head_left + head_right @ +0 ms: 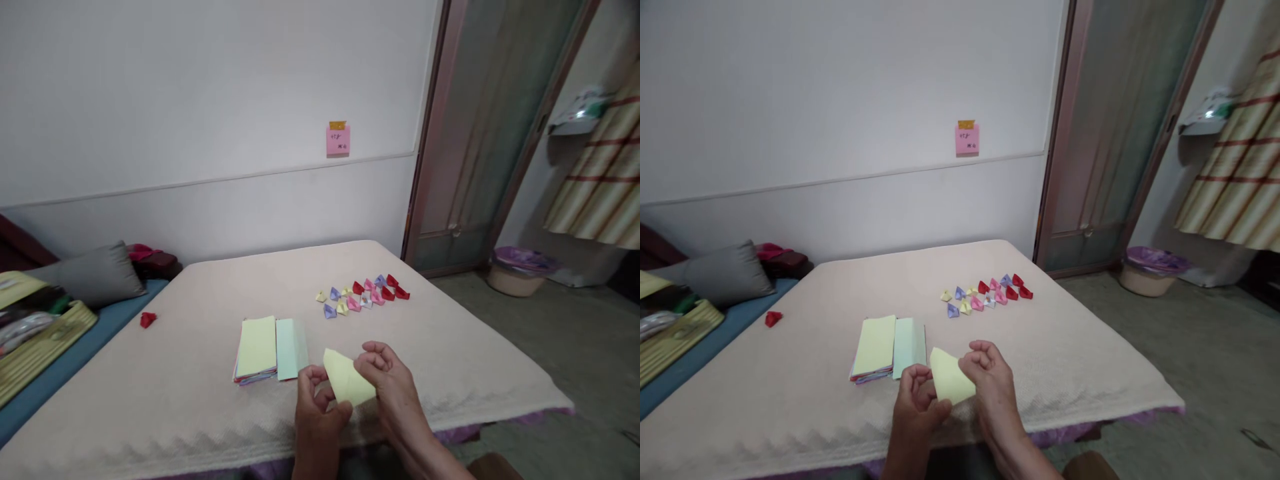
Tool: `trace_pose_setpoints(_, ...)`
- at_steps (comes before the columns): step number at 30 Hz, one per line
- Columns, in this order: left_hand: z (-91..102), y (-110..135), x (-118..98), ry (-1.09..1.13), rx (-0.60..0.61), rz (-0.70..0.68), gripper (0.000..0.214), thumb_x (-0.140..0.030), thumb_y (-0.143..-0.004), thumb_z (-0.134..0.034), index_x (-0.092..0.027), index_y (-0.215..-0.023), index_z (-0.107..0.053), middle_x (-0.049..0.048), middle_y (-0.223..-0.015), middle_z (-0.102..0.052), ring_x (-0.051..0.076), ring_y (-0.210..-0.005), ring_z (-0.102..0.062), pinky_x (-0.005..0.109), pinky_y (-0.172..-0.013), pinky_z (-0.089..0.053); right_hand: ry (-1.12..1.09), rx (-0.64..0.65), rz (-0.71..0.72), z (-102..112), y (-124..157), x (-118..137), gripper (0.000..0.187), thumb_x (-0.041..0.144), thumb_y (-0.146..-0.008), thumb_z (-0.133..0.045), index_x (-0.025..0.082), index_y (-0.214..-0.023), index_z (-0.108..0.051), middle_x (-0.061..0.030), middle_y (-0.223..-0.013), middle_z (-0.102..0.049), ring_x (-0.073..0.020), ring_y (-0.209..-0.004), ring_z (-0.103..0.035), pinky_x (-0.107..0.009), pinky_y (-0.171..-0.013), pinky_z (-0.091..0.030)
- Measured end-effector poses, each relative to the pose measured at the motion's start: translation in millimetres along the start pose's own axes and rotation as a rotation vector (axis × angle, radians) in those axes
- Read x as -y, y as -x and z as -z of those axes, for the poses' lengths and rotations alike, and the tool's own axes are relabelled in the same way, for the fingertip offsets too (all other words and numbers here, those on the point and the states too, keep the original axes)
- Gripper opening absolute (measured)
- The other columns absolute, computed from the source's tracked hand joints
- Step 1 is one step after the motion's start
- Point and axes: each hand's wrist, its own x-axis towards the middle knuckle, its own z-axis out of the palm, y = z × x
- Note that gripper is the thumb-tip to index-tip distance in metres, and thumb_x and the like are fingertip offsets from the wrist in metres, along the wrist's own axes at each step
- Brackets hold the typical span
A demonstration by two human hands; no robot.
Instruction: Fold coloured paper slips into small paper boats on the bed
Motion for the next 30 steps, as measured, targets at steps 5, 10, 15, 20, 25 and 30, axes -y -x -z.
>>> trace_pose_setpoints(5, 9.0, -12.1, -2.0, 0.040, -0.090, -0.071, 0.047, -0.010, -0.052, -0.070, -0.020, -0.089, -0.044, 0.0028, -0.086, -0.059, 0.013, -0.064, -0.062, 0.024, -0.059, -0.048, -0.036, 0.064, 0.011, 2.6, 1.3, -0.7, 0.021, 0.037, -0.074, -0.064, 0.019, -0.080, -0.057, 0.0026, -0.067, -0.058, -0.0108, -0.056, -0.051, -0.019, -0.051, -0.040)
trace_pose_setpoints(10, 9.4, -21.2, 4.8, 0.059, -0.199, -0.145, 0.052, -0.013, -0.047, -0.073, -0.020, -0.090, -0.045, 0.0012, -0.080, -0.059, 0.012, -0.058, -0.060, 0.025, -0.057, -0.049, -0.007, 0.289, -0.117, -11.9, 18.2, -10.1, 0.041, 0.016, -0.052, -0.075, 0.016, -0.090, -0.061, -0.0032, -0.078, -0.067, -0.0178, -0.068, -0.060, -0.024, -0.059, -0.044)
trace_pose_setpoints(15, 7.6, -19.4, 11.7, 0.096, -0.215, -0.119, 0.059, -0.012, -0.043, -0.076, -0.019, -0.094, -0.047, 0.0057, -0.087, -0.062, 0.015, -0.061, -0.063, 0.027, -0.058, -0.050, 0.084, 0.190, -0.095, -13.0, 14.7, -14.8, 0.029, 0.016, -0.053, -0.071, 0.014, -0.081, -0.062, 0.0034, -0.054, -0.059, -0.0116, -0.048, -0.050, -0.020, -0.046, -0.036)
trace_pose_setpoints(20, 12.3, -16.5, 7.7, 0.187, 0.023, 0.125, 0.035, -0.018, -0.050, -0.076, -0.012, -0.080, -0.060, 0.0069, -0.070, -0.068, 0.019, -0.061, -0.063, 0.029, -0.063, -0.048, 0.190, 0.231, -0.023, -4.4, 6.1, -15.5, 0.023, 0.029, -0.060, -0.070, 0.016, -0.072, -0.055, 0.0050, -0.047, -0.053, -0.0107, -0.044, -0.048, -0.021, -0.044, -0.034)
trace_pose_setpoints(25, 16.8, -11.9, 5.7, 0.263, 0.199, 0.247, 0.021, -0.012, -0.056, -0.071, -0.009, -0.077, -0.069, 0.0062, -0.065, -0.068, 0.018, -0.066, -0.062, 0.028, -0.066, -0.046, 0.292, 0.295, -0.035, 2.3, 7.8, -17.9, 0.025, 0.034, -0.061, -0.069, 0.018, -0.073, -0.054, 0.0046, -0.050, -0.056, -0.0123, -0.046, -0.051, -0.022, -0.046, -0.037)
trace_pose_setpoints(30, 23.9, -13.6, 17.0, 0.226, 0.150, 0.334, 0.022, -0.017, -0.060, -0.071, -0.007, -0.080, -0.071, 0.0084, -0.070, -0.068, 0.014, -0.059, -0.059, 0.024, -0.058, -0.043, 0.322, 0.413, -0.042, 16.6, 6.6, -30.6, 0.024, 0.039, -0.070, -0.064, 0.017, -0.076, -0.057, 0.0035, -0.051, -0.057, -0.0132, -0.048, -0.053, -0.023, -0.049, -0.039)
